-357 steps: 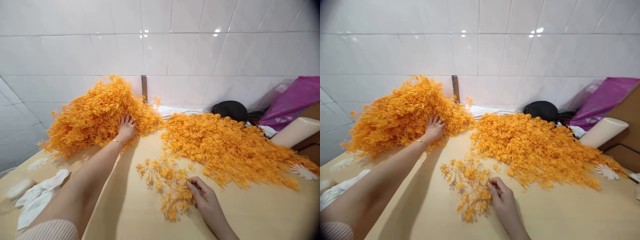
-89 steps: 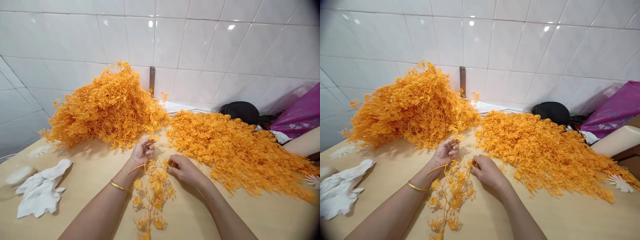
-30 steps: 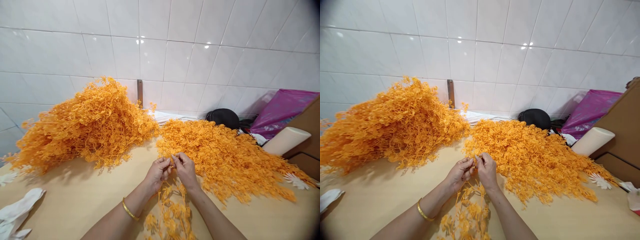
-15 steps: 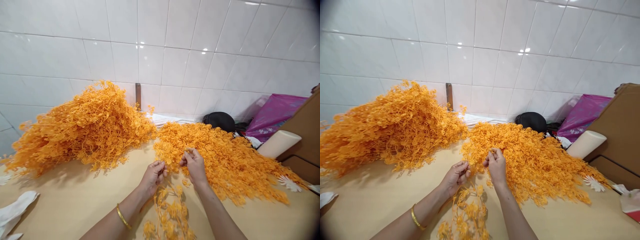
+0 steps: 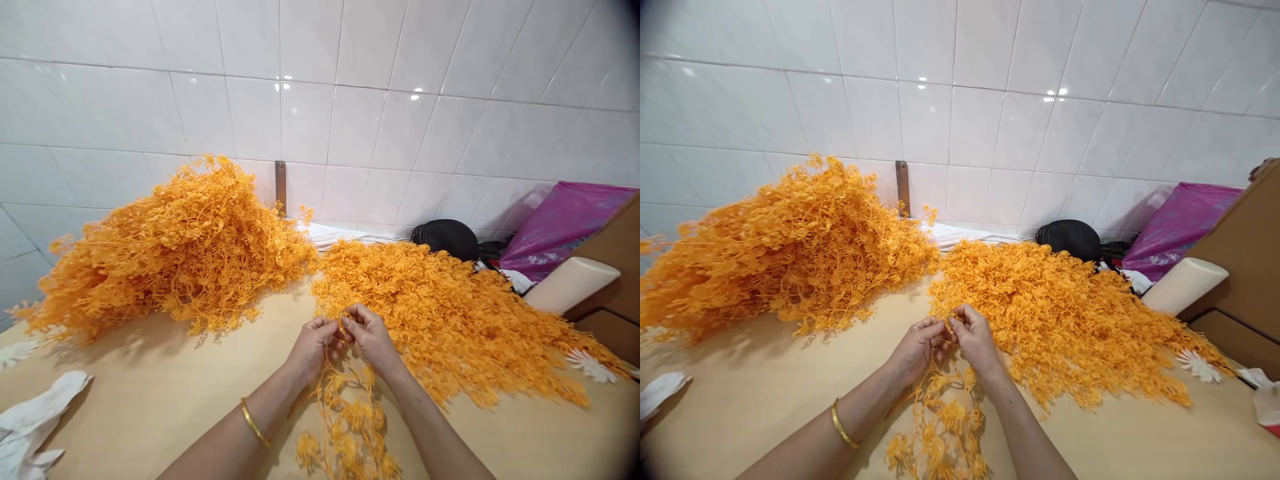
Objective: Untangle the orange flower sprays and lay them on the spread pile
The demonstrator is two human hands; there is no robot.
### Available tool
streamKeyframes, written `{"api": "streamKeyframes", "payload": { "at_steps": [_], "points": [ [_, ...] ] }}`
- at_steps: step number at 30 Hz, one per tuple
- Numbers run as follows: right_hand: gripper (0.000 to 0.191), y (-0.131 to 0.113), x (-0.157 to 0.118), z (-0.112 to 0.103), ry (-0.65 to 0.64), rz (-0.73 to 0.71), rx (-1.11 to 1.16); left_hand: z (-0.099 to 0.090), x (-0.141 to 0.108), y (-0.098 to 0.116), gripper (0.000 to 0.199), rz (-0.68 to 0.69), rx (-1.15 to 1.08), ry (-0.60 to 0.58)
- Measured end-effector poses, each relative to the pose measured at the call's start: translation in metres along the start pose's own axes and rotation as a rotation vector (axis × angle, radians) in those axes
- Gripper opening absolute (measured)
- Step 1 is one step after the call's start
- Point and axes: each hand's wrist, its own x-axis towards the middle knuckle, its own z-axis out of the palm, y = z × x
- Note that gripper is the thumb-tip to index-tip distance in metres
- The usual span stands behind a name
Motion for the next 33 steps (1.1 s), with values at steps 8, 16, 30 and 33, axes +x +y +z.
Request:
{"api": "streamKeyframes", "payload": {
  "at_steps": [8, 16, 30, 33],
  "points": [
    [0.015, 0.004, -0.002, 0.005, -0.095, -0.018, -0.057, 0.000, 0.004, -0.002, 0.016, 0.098, -0.118, 0.069],
    [0.021, 0.006, 0.000, 0.018, 0.076, 0.055, 0.238, 0.005, 0.003, 0.003, 0.006, -0.011, -0.276, 0.094],
    [0.029, -0.002, 0.007, -0.034, 0.525, -0.176, -0.535, -0.017, -0.001, 0.041, 0.011, -0.026, -0.029, 0.043],
    [0.032, -0.004, -0.002, -0.016, 0.348, -0.296, -0.978, -0.021, -0.012, 0.057, 0.012, 0.021, 0.017, 0.021]
  ]
}}
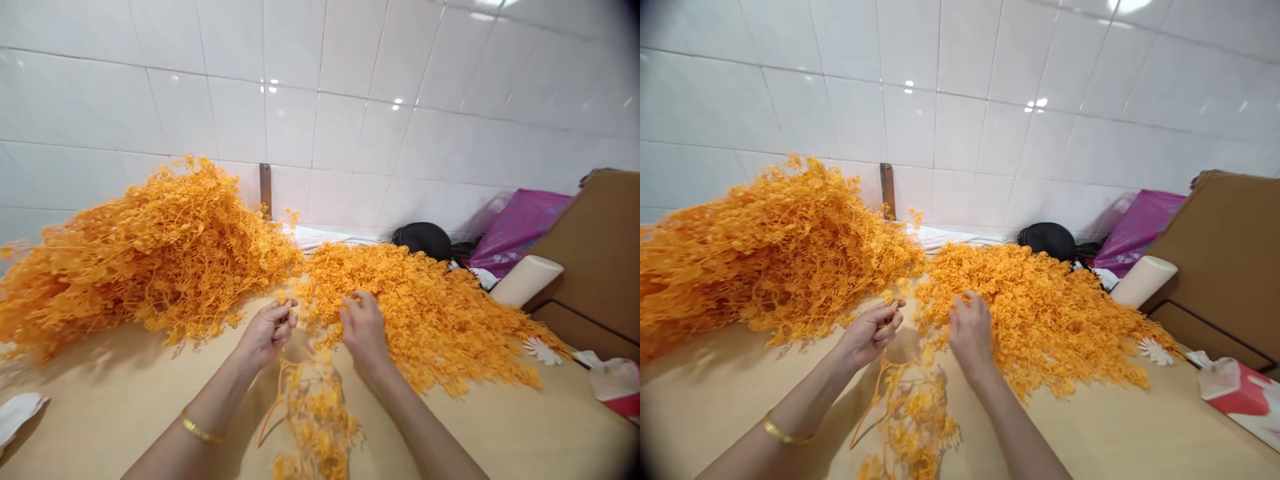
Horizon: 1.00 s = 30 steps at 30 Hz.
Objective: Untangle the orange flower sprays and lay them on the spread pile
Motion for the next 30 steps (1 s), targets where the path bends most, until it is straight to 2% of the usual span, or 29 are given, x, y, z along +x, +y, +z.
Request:
{"api": "streamKeyframes", "payload": {
  "at_steps": [4, 6, 8, 13, 17, 21, 25, 29, 30],
  "points": [
    [0.040, -0.022, -0.011, 0.014, -0.301, -0.294, -0.162, -0.013, -0.019, 0.005, 0.018, 0.000, 0.050, 0.032],
    [0.042, -0.022, -0.008, 0.024, -0.386, -0.343, -0.194, -0.019, -0.024, 0.000, 0.023, -0.008, 0.053, 0.122],
    [0.044, -0.016, 0.002, 0.031, -0.425, -0.306, -0.232, -0.023, -0.024, -0.005, 0.027, 0.002, 0.053, 0.175],
    [0.043, 0.012, 0.030, 0.039, -0.428, -0.154, -0.325, -0.016, -0.014, -0.010, 0.033, 0.010, 0.026, 0.199],
    [0.042, 0.031, 0.044, 0.038, -0.402, -0.124, -0.379, -0.012, -0.006, -0.015, 0.038, 0.016, 0.025, 0.205],
    [0.042, 0.045, 0.053, 0.035, -0.379, -0.103, -0.418, -0.016, 0.000, -0.027, 0.036, 0.021, 0.054, 0.236],
    [0.041, 0.051, 0.058, 0.035, -0.373, -0.102, -0.451, -0.020, 0.003, -0.033, 0.031, 0.089, 0.107, 0.251],
    [0.036, 0.046, 0.055, 0.042, -0.394, -0.094, -0.528, -0.015, -0.002, -0.032, 0.025, 0.137, 0.195, 0.276],
    [0.035, 0.044, 0.053, 0.044, -0.356, -0.104, -0.546, -0.013, -0.003, -0.032, 0.022, 0.130, 0.219, 0.274]
  ]
}}
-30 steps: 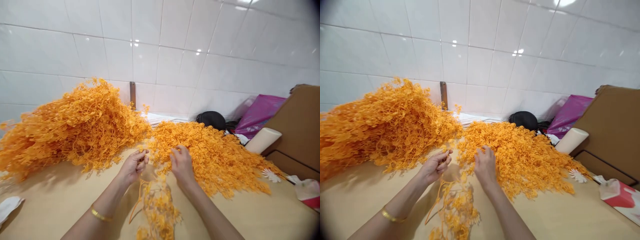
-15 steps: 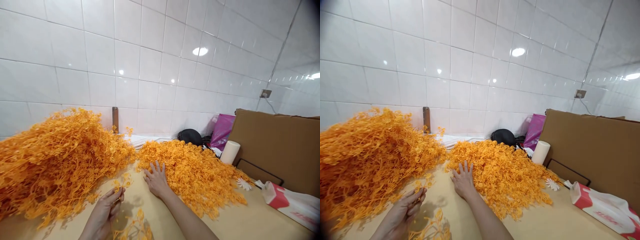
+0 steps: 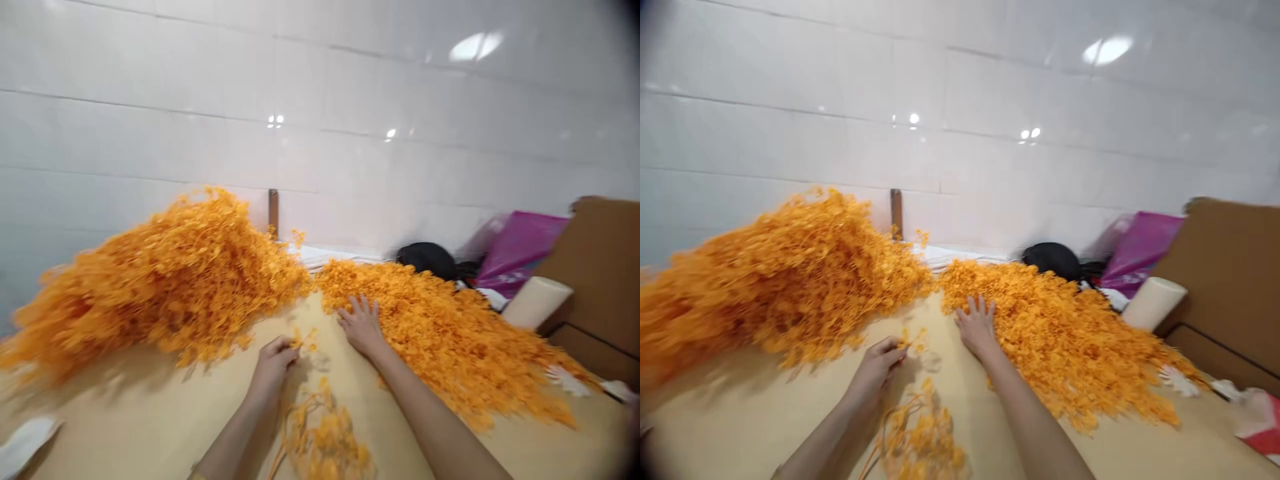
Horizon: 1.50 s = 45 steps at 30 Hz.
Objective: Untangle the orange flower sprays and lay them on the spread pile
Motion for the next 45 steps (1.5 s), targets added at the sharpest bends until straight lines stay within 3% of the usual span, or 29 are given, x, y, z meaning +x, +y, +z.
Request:
{"api": "streamKeyframes", "payload": {
  "at_steps": [4, 8, 12, 14, 18, 21, 25, 31, 36, 41, 45],
  "points": [
    [0.036, -0.013, -0.005, 0.000, 0.090, -0.068, 0.020, 0.002, 0.000, 0.004, 0.014, -0.024, 0.008, -0.017],
    [0.032, -0.024, -0.014, -0.018, 0.209, -0.124, 0.130, 0.000, -0.001, 0.006, 0.013, -0.031, 0.041, -0.040],
    [0.028, -0.036, -0.027, -0.039, 0.302, -0.093, 0.512, 0.001, -0.001, 0.005, 0.016, -0.019, 0.089, -0.069],
    [0.028, -0.045, -0.034, -0.045, 0.195, -0.086, 0.852, 0.002, -0.001, 0.004, 0.013, 0.005, 0.101, -0.085],
    [0.029, -0.059, -0.049, -0.047, -0.239, -0.090, 1.428, 0.001, -0.001, 0.002, 0.010, 0.010, 0.102, -0.150],
    [0.016, -0.065, -0.054, -0.043, -0.319, -0.075, 1.609, -0.003, -0.002, 0.004, 0.005, -0.011, 0.135, -0.245],
    [0.016, -0.064, -0.052, -0.032, -0.240, 0.000, 1.657, -0.007, -0.003, 0.009, 0.008, -0.046, 0.164, -0.323],
    [0.025, -0.070, -0.053, -0.021, -0.115, 0.165, 1.746, -0.003, -0.004, 0.013, 0.016, -0.065, 0.175, -0.333],
    [0.027, -0.079, -0.050, -0.024, 0.106, 0.330, 1.740, 0.001, -0.002, 0.011, 0.022, -0.070, 0.108, -0.304],
    [0.035, -0.046, -0.037, -0.032, 0.381, 0.646, 1.742, -0.002, -0.007, 0.009, 0.019, -0.090, 0.181, -0.307],
    [0.030, -0.034, -0.037, -0.035, 0.276, 0.545, 1.742, -0.004, -0.006, 0.007, 0.020, -0.074, 0.197, -0.278]
  ]
}}
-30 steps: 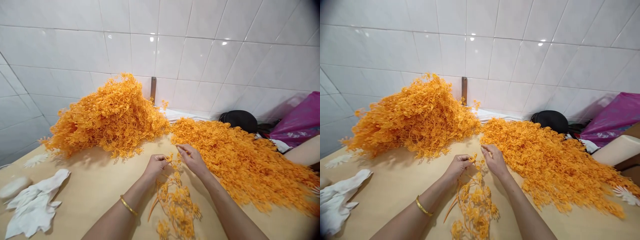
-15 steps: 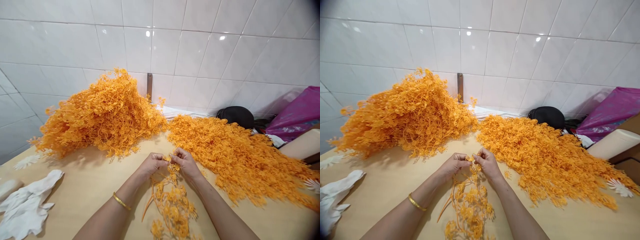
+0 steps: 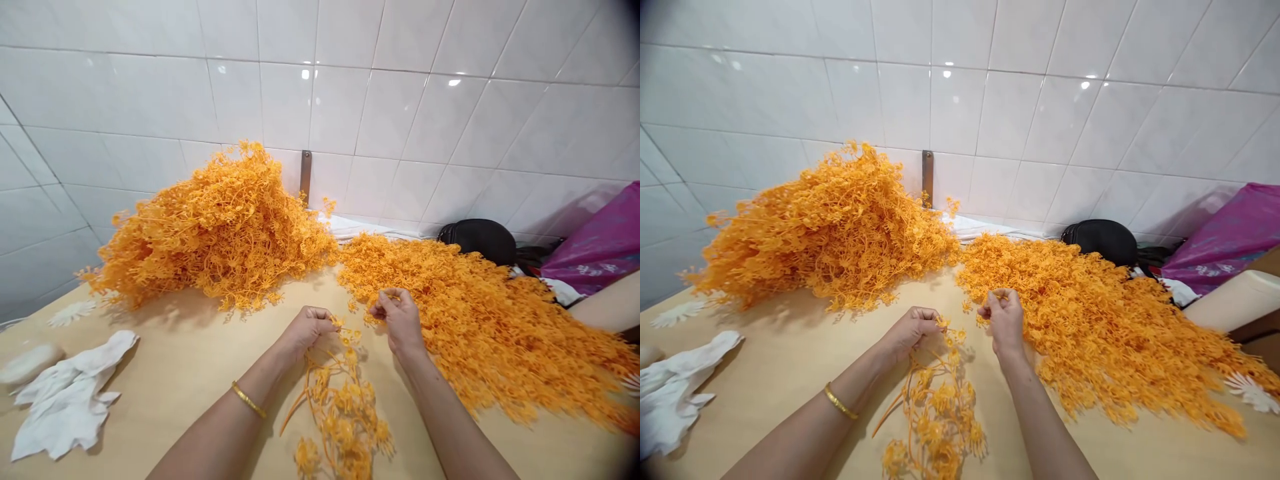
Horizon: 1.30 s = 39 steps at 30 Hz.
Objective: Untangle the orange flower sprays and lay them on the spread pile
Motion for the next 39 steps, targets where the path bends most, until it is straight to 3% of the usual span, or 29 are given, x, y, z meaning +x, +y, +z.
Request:
{"api": "streamKeyframes", "payload": {
  "at_steps": [7, 11, 15, 17, 20, 22, 25, 29, 33, 36, 39],
  "points": [
    [0.024, -0.005, -0.021, 0.009, -0.617, -0.055, -0.210, 0.000, 0.003, 0.001, 0.025, 0.004, -0.001, -0.011],
    [0.029, -0.006, -0.030, 0.014, -0.822, -0.164, -0.381, 0.000, 0.001, 0.003, 0.024, -0.012, 0.028, -0.024],
    [0.013, 0.001, -0.031, 0.019, -0.765, -0.144, -0.347, 0.000, 0.000, 0.001, 0.020, 0.008, 0.038, -0.106],
    [0.017, 0.003, -0.023, 0.016, -0.572, -0.112, -0.266, 0.000, -0.001, -0.001, 0.016, -0.028, 0.030, -0.139],
    [0.025, 0.002, -0.005, 0.003, -0.178, -0.119, -0.127, -0.001, -0.002, -0.004, 0.015, -0.067, 0.042, -0.107],
    [0.027, 0.000, 0.004, -0.006, -0.037, -0.092, -0.077, -0.001, -0.003, -0.003, 0.017, -0.040, 0.036, -0.046],
    [0.026, -0.001, 0.004, -0.011, -0.107, 0.004, -0.102, -0.003, -0.002, -0.002, 0.020, 0.016, -0.041, 0.015],
    [0.027, -0.002, -0.011, -0.002, -0.389, 0.127, -0.145, -0.007, 0.001, -0.004, 0.023, 0.049, -0.167, 0.009],
    [0.028, -0.004, -0.023, 0.007, -0.623, 0.133, -0.246, -0.007, 0.003, -0.007, 0.025, 0.069, -0.201, 0.039],
    [0.031, 0.000, -0.029, 0.013, -0.643, 0.033, -0.287, -0.003, 0.003, -0.006, 0.027, 0.070, -0.115, 0.043],
    [0.035, 0.008, -0.030, 0.017, -0.617, -0.053, -0.296, 0.001, 0.001, -0.002, 0.029, 0.064, -0.035, -0.026]
  ]
}}
